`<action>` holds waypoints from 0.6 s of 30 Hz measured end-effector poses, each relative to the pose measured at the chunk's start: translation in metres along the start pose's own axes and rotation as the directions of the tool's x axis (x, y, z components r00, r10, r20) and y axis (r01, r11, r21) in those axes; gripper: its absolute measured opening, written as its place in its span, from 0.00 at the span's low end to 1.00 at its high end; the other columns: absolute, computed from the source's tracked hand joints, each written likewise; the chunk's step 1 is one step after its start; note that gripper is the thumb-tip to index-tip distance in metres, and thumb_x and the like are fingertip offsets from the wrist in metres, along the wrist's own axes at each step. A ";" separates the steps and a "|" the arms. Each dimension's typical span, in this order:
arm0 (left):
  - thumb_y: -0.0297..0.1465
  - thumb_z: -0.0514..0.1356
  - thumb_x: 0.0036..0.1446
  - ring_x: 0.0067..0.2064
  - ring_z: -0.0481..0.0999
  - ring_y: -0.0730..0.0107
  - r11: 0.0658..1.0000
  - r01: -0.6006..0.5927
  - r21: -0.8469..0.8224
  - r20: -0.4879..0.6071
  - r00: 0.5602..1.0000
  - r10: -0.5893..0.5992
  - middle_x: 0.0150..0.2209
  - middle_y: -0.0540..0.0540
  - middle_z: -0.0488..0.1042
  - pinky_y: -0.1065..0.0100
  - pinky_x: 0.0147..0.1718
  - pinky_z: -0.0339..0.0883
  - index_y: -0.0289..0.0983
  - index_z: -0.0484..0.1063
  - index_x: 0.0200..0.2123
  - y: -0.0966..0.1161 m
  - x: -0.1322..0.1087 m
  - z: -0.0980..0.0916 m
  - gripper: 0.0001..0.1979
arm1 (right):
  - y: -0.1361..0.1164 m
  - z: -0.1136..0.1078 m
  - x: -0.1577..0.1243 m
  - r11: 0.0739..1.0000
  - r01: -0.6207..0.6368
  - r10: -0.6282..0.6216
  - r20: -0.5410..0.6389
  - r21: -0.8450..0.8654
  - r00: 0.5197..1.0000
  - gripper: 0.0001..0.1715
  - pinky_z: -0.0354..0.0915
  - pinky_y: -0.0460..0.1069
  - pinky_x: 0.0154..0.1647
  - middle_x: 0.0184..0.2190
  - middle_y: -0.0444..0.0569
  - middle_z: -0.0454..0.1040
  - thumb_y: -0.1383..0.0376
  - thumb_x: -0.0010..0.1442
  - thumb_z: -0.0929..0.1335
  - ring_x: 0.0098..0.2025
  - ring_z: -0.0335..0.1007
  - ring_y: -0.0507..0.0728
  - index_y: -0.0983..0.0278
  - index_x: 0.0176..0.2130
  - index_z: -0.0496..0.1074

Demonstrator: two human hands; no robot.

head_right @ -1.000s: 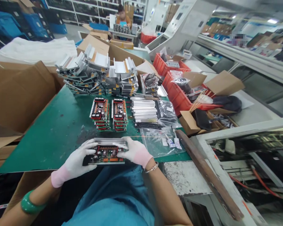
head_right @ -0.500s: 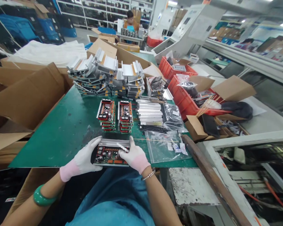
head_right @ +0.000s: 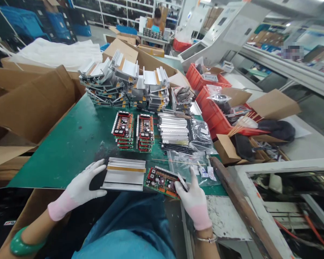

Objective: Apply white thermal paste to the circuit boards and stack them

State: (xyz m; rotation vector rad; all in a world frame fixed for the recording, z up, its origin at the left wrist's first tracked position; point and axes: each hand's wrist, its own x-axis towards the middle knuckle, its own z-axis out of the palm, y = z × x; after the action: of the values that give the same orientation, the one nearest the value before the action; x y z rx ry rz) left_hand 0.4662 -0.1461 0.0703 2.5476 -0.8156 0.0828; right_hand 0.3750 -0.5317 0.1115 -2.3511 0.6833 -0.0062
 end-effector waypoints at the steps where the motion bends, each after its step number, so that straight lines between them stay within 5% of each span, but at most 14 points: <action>1: 0.42 0.68 0.50 0.62 0.67 0.46 1.000 0.005 0.009 -0.042 0.999 -0.005 0.63 0.41 0.67 0.49 0.61 0.65 0.43 0.65 0.59 -0.001 -0.007 0.002 0.34 | 0.004 0.001 -0.001 1.000 -0.017 0.017 -0.003 -0.018 1.000 0.49 0.68 0.52 0.38 0.33 0.51 0.81 0.48 0.58 0.64 0.42 0.80 0.66 0.67 0.69 0.50; 7: 0.42 0.58 0.63 0.49 0.80 0.55 0.991 0.081 0.104 -0.237 0.970 -0.054 0.46 0.51 0.81 0.58 0.48 0.77 0.48 0.76 0.46 0.013 -0.037 0.015 0.12 | 0.005 0.014 0.001 0.995 -0.016 0.022 0.063 -0.095 0.998 0.48 0.66 0.52 0.37 0.29 0.49 0.80 0.48 0.58 0.62 0.40 0.80 0.66 0.69 0.69 0.50; 18: 0.34 0.55 0.66 0.40 0.83 0.62 0.978 -0.044 0.202 -0.370 0.922 0.117 0.39 0.52 0.82 0.62 0.46 0.77 0.43 0.77 0.43 0.031 -0.029 0.019 0.10 | -0.008 0.020 0.017 0.994 0.093 -0.081 0.181 -0.061 0.980 0.47 0.65 0.52 0.39 0.29 0.47 0.81 0.53 0.59 0.64 0.38 0.79 0.65 0.68 0.69 0.49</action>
State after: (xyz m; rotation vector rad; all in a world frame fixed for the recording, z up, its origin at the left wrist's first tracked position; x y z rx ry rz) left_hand 0.4232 -0.1607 0.0605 2.5467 -0.7858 0.6917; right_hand 0.3970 -0.5219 0.0980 -2.4107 0.4996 0.1905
